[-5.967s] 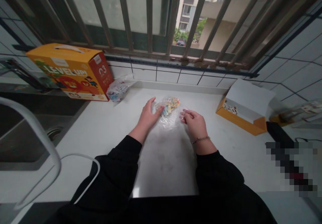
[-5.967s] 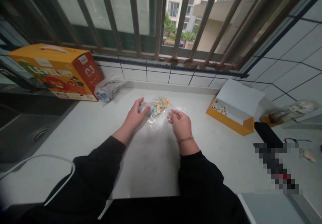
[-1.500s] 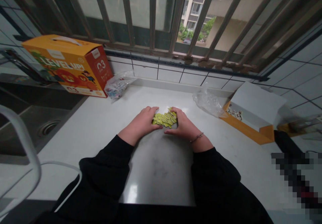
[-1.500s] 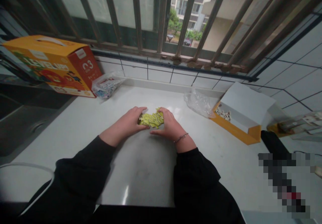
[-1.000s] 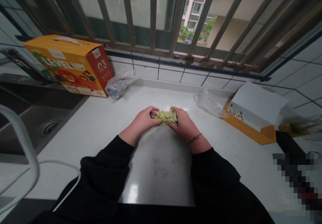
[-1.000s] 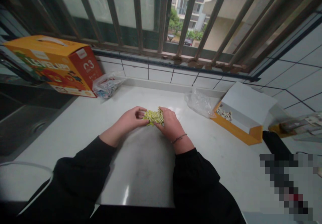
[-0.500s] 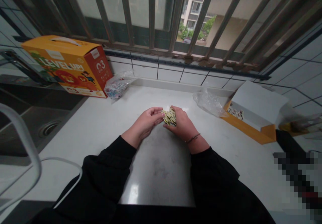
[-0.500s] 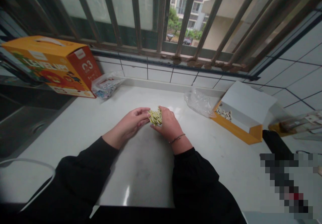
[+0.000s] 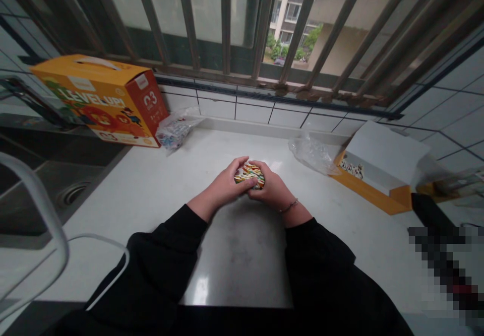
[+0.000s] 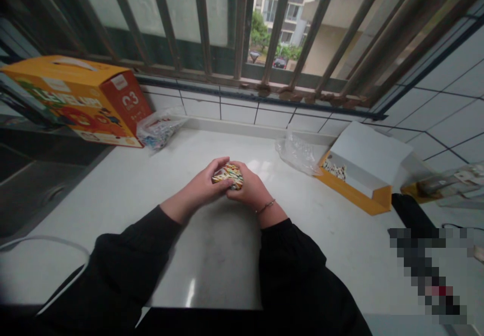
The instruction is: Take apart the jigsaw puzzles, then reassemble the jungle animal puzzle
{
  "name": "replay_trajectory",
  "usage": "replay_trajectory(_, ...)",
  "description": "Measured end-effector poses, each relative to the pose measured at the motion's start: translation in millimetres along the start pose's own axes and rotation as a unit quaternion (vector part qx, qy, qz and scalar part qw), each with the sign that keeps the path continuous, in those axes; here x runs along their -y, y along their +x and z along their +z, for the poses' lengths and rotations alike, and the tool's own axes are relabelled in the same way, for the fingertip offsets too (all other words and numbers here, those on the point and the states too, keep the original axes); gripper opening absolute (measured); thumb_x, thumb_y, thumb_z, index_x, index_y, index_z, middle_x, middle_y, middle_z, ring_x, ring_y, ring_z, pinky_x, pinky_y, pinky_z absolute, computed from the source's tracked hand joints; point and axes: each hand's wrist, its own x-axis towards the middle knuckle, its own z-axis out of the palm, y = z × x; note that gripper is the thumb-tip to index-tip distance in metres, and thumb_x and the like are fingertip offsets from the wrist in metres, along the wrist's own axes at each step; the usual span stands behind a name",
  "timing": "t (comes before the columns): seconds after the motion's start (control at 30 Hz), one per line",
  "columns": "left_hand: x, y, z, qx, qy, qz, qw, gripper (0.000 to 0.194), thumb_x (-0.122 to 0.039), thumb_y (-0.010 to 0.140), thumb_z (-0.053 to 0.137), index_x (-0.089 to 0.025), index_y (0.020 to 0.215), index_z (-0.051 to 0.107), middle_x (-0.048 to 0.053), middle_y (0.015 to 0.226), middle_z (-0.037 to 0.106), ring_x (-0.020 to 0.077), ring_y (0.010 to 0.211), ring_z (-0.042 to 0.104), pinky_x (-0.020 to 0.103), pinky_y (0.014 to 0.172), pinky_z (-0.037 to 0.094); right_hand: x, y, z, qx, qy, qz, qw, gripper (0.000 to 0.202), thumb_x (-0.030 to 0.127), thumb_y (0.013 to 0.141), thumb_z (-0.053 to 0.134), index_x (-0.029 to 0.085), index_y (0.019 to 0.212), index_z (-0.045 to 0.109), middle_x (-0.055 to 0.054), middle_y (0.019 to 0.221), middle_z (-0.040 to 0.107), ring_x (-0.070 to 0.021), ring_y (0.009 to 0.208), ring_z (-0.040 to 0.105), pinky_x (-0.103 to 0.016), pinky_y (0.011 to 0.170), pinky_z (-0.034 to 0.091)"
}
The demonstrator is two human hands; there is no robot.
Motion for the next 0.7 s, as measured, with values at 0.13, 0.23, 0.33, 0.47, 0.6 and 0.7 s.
replay_trajectory(0.13, 4, 1, 7.1, 0.001, -0.004, 0.013, 1.000, 0.087, -0.061, 0.094, 0.076, -0.020, 0.163, 0.043, 0.020, 0.159, 0.058, 0.0361, 0.144, 0.060, 0.052, 0.124, 0.046, -2, 2, 4, -0.003, 0.017, -0.062, 0.998, 0.086, 0.033, 0.075, 0.090, 0.024, 0.152, 0.053, -0.015, 0.146, 0.066, -0.0350, 0.135, 0.066, -0.057, 0.118, 0.053)
replay_trajectory(0.23, 7, 4, 15.0, -0.005, -0.043, 0.010, 0.999, 0.084, -0.066, 0.100, 0.066, -0.019, 0.164, 0.040, 0.020, 0.160, 0.056, 0.0348, 0.146, 0.059, 0.051, 0.124, 0.046, -2, 3, 5, -0.015, 0.012, -0.066, 0.998, 0.088, 0.033, 0.072, 0.094, 0.024, 0.150, 0.054, -0.015, 0.142, 0.066, -0.0355, 0.133, 0.065, -0.059, 0.117, 0.054)
replay_trajectory(0.33, 5, 5, 20.8, -0.002, -0.076, 0.004, 0.997, 0.086, -0.071, 0.100, 0.062, -0.020, 0.164, 0.037, 0.022, 0.168, 0.047, 0.0363, 0.155, 0.051, 0.053, 0.129, 0.040, 2, 3, 6, -0.023, 0.013, -0.062, 0.998, 0.077, 0.026, 0.075, 0.088, 0.022, 0.145, 0.056, -0.015, 0.139, 0.068, -0.0332, 0.127, 0.069, -0.054, 0.112, 0.057)
replay_trajectory(0.47, 3, 4, 21.8, -0.011, -0.112, 0.016, 0.994, 0.086, -0.074, 0.101, 0.059, -0.020, 0.164, 0.037, 0.023, 0.175, 0.039, 0.0359, 0.164, 0.038, 0.054, 0.133, 0.034, 5, 2, 6, -0.032, 0.012, -0.049, 0.998, 0.073, 0.030, 0.077, 0.089, 0.024, 0.142, 0.058, -0.013, 0.137, 0.071, -0.0322, 0.121, 0.072, -0.052, 0.108, 0.060)
replay_trajectory(0.6, 8, 5, 19.6, -0.048, -0.103, 0.002, 0.994, 0.077, -0.075, 0.106, 0.047, -0.023, 0.162, 0.041, 0.019, 0.175, 0.043, 0.0330, 0.165, 0.039, 0.051, 0.134, 0.033, 3, 1, 4, 0.000, 0.007, -0.046, 0.999, 0.091, 0.037, 0.070, 0.099, 0.025, 0.148, 0.054, -0.014, 0.142, 0.067, -0.0362, 0.129, 0.068, -0.057, 0.112, 0.058)
replay_trajectory(0.7, 12, 6, 19.7, -0.049, -0.105, -0.015, 0.993, 0.075, -0.076, 0.108, 0.041, -0.025, 0.163, 0.042, 0.017, 0.175, 0.043, 0.0321, 0.164, 0.041, 0.050, 0.133, 0.036, 1, 1, 3, 0.012, 0.004, -0.057, 0.998, 0.108, 0.037, 0.063, 0.104, 0.024, 0.155, 0.049, -0.017, 0.149, 0.062, -0.0392, 0.135, 0.064, -0.060, 0.114, 0.057)
